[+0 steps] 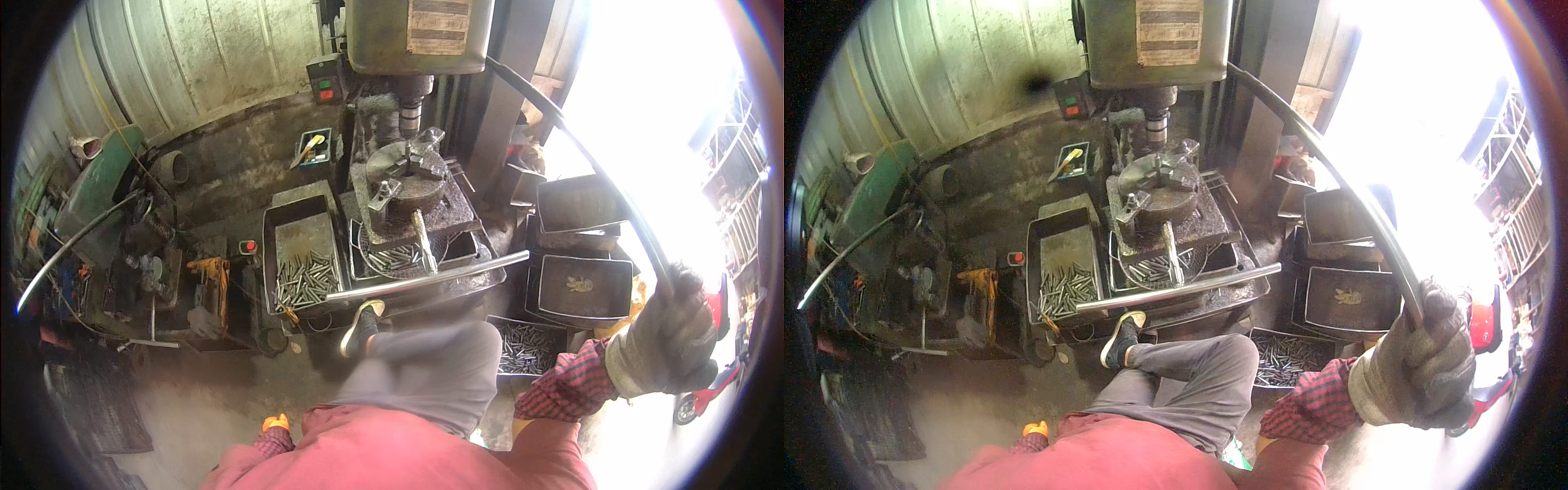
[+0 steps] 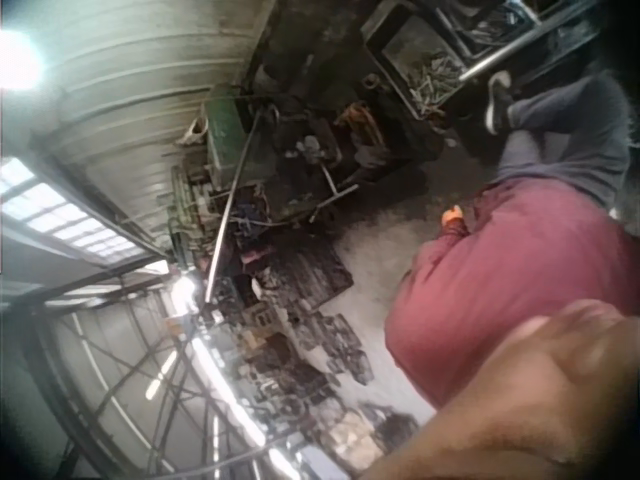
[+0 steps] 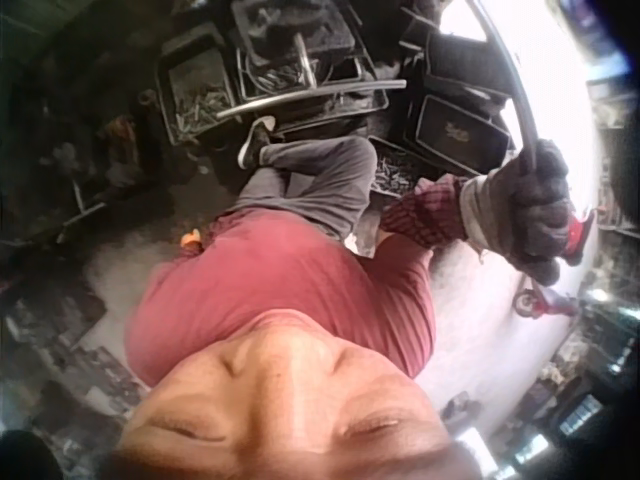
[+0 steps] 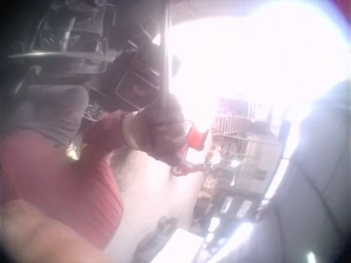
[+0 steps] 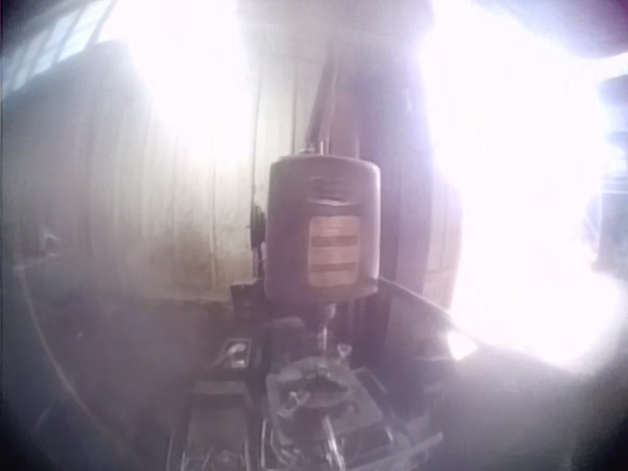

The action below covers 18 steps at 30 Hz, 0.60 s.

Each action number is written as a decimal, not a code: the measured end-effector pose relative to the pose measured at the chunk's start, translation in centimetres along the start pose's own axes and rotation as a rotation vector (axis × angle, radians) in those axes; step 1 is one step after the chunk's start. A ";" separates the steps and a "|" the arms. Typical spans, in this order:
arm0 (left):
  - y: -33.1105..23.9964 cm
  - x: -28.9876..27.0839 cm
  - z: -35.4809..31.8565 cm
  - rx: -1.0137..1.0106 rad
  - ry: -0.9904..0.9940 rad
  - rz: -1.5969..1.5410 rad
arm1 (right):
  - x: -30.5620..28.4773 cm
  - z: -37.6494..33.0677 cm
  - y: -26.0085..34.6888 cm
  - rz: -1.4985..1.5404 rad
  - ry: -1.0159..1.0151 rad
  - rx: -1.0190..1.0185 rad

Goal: The person operates a drill press in a workshop, repeatedly picking small metal pieces from a tray, placing them under the drill bit, and using a lever to lower the drill. The person then removes the processed pieces and places them into a separate container.

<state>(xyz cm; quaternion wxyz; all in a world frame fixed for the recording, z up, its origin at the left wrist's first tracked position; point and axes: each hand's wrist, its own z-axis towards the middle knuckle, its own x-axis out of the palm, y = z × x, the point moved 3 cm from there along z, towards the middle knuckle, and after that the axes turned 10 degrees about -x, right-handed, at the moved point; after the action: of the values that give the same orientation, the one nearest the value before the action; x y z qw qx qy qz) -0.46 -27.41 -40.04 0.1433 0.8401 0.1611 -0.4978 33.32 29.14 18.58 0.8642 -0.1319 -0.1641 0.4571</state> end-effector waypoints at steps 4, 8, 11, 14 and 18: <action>-2.4 -1.0 0.3 0.051 0.033 0.000 | 0.1 -0.9 -0.3 0.044 0.017 0.022; -6.2 -2.9 0.2 0.214 -0.020 -0.006 | 0.6 -1.9 -0.5 0.140 0.093 0.059; -8.0 -3.6 -0.2 0.251 -0.034 -0.090 | 1.2 -2.1 0.0 0.057 0.203 0.078; -8.8 -3.9 -0.4 0.305 -0.038 -0.136 | 0.7 -2.0 0.5 -0.007 -0.151 -0.052; -8.4 -3.7 -0.1 0.313 -0.074 -0.104 | 0.7 -2.8 0.7 -0.013 -0.052 0.031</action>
<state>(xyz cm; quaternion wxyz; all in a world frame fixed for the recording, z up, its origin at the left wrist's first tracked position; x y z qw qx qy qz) -5.53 -20.20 -37.36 -0.0093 0.8236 0.1197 -0.5543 34.30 29.89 15.90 0.8645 -0.1056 -0.1802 0.4572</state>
